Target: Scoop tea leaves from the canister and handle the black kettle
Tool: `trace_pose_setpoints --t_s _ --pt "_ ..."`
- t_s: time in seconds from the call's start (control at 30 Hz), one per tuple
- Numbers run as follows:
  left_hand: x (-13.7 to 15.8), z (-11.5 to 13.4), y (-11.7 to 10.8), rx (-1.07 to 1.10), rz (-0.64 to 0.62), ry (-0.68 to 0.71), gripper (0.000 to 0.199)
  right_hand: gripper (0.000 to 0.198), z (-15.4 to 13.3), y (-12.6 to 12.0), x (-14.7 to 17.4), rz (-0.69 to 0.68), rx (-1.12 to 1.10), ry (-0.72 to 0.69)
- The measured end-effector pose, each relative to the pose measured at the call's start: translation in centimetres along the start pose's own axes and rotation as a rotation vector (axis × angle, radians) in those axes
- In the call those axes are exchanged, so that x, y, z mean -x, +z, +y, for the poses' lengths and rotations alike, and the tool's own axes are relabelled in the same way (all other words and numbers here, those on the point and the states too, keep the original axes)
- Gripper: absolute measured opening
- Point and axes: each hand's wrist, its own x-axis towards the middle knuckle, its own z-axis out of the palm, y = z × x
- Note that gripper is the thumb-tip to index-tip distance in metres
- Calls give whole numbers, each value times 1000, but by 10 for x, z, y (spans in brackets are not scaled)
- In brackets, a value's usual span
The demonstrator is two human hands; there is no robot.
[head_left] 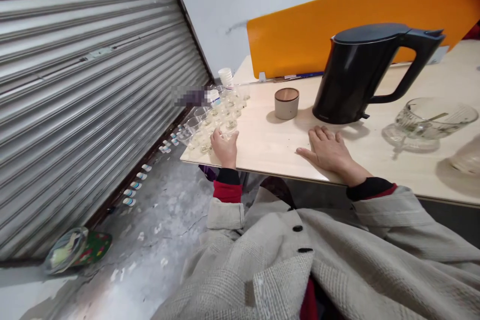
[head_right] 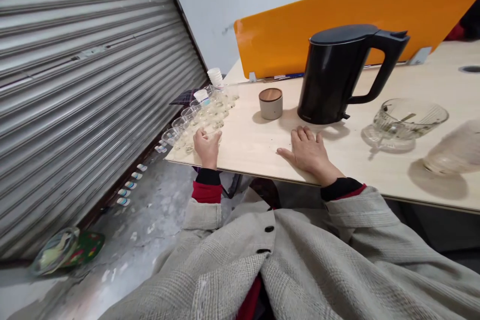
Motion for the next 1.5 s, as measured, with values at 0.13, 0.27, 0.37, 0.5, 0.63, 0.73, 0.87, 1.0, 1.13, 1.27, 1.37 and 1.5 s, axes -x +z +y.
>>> trace_pose_setpoints --t_s 0.13,0.27,0.37,0.5,0.63,0.73,0.87,1.0,1.13,1.27,1.37,1.5 --pt "-1 -4 -1 -81 18 -26 46 87 -1 -1 0 -31 6 16" --pt "-2 -1 0 -100 21 -34 47 87 0 1 -1 -17 1 12" --pt "3 1 -2 -104 15 -37 60 87 1 3 -1 -4 10 12" --pt "25 2 -9 -91 49 9 86 85 0 1 1 -6 17 11" --pt "50 1 -16 -93 11 167 65 84 -1 -1 2 -11 10 16" --pt "55 3 -19 -165 -112 225 46 85 0 1 1 -4 7 9" --pt "46 9 -22 -288 -195 166 45 86 2 3 0 3 3 2" --pt "39 13 -24 -304 -201 117 48 85 1 2 1 -1 13 13" --pt "39 12 -23 -286 -205 114 47 83 -2 -1 1 -5 16 18" --pt "38 12 -21 -273 -204 120 46 84 -3 -3 2 -17 18 22" --pt "37 13 -22 -283 -209 112 46 84 -3 -3 3 -17 20 23" --pt "42 16 -27 -276 -214 112 45 83 0 -2 1 -16 13 18"
